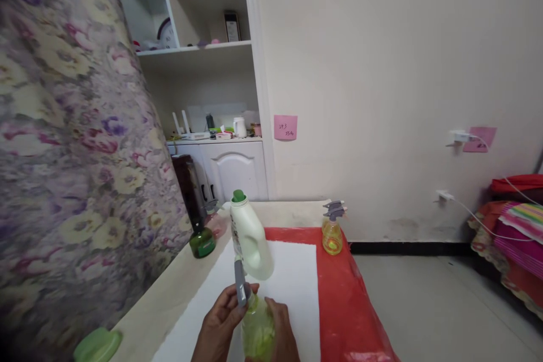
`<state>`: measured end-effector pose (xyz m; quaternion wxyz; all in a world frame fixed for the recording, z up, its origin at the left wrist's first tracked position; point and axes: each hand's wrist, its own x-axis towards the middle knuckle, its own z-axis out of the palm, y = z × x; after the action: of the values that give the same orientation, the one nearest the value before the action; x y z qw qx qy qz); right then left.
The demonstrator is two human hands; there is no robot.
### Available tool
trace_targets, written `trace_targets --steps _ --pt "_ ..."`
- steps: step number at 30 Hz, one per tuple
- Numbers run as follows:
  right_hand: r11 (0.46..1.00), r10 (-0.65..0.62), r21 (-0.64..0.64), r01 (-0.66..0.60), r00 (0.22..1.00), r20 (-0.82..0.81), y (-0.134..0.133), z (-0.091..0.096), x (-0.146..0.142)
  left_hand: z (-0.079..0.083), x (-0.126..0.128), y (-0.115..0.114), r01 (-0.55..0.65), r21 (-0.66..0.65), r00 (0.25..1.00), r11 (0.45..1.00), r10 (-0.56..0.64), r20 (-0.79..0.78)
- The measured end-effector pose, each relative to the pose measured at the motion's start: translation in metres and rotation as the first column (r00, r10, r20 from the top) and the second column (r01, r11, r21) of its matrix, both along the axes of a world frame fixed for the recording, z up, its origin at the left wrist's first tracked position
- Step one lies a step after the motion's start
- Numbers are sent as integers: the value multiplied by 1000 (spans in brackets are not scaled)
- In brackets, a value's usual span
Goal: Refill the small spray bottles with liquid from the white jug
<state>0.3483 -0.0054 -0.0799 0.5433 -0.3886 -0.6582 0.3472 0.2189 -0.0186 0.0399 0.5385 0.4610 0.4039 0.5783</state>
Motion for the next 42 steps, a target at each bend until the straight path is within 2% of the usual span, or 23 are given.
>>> trace_targets --steps 5,8,11,17,22,27,33,37,40,42 --pt "995 26 97 -23 999 -35 -1 -8 -1 -6 -3 0 -8 17 1000 1000 8 -4" --pt "981 -56 179 70 995 -81 -2 -18 -7 -6 -2 -1 -47 -32 999 998 47 0" --pt "963 -161 203 176 983 -86 -4 -23 -13 -2 1 -3 -82 -57 997 995 82 -5" --pt "917 -319 255 308 948 0 -9 -15 -13 3 7 -4 -145 -63 989 987 146 15" --pt "902 -369 252 352 929 24 -12 -9 -11 1 8 -2 -180 -72 984 981 179 -17" --pt "895 -395 221 388 919 -14 -15 -9 -13 -3 4 1 -137 -81 990 987 135 -25" --pt "916 -327 229 329 944 -47 -10 -13 -10 -5 -4 4 67 -107 996 992 -62 58" --pt "960 -205 172 223 972 -116 -8 -15 -6 -9 -9 8 89 -70 996 994 -88 20" --pt "998 -41 38 52 968 -249 -10 -8 -1 -9 -11 8 124 -48 992 991 -123 25" --pt "987 89 -87 -136 909 -407 -12 2 3 -6 -11 7 170 -45 984 984 -167 62"
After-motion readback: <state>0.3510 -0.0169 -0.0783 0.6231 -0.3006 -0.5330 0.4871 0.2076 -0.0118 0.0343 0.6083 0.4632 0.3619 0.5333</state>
